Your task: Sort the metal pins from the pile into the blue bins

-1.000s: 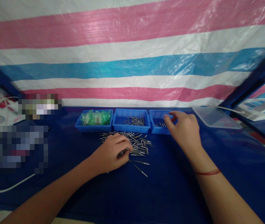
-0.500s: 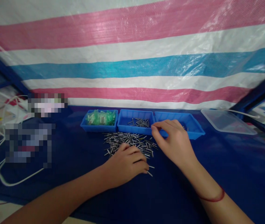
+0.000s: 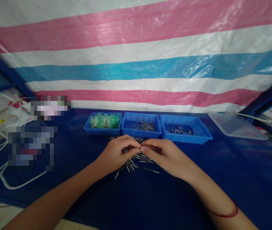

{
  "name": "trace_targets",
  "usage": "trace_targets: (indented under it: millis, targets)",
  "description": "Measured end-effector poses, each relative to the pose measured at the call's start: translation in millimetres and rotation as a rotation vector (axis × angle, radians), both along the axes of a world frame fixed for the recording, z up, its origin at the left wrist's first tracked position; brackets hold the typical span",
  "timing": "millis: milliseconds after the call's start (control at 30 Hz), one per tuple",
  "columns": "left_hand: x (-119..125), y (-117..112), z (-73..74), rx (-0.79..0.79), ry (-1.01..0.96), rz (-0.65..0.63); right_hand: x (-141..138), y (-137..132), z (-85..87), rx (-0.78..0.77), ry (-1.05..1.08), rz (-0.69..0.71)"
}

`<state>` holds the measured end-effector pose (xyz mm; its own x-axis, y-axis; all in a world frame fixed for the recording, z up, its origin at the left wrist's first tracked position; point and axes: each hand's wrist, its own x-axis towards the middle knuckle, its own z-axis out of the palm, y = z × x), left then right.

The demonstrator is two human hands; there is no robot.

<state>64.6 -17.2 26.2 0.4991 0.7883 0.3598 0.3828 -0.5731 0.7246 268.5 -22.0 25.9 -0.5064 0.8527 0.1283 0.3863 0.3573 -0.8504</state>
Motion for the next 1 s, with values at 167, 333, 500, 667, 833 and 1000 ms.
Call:
trace_targets:
  millis: [167, 333, 500, 667, 833, 1000]
  targets:
    - [2.2, 0.7, -1.7, -0.229, -0.169, 0.044, -3.9, -2.3, 0.6, -0.108, -0.005, -0.039]
    - [7.6, 0.1, -8.6, -0.420, -0.442, 0.087, -11.4, -5.2, 5.5, -0.162, 0.095, -0.097]
    - [8.4, -2.7, -7.2, -0.353, -0.474, 0.091, -14.9, -5.5, 5.8, -0.193, 0.145, -0.121]
    - [5.9, -1.7, -7.7, -0.272, -0.417, 0.126, -17.2, -5.4, 3.3, -0.153, 0.179, -0.168]
    - [4.0, 0.9, -11.2, -0.187, -0.361, 0.153, -15.4, -4.6, 2.2, -0.090, 0.241, -0.282]
    - [3.5, 0.7, -9.6, -0.152, -0.264, 0.181, -14.3, -7.0, 3.5, 0.030, 0.250, -0.345]
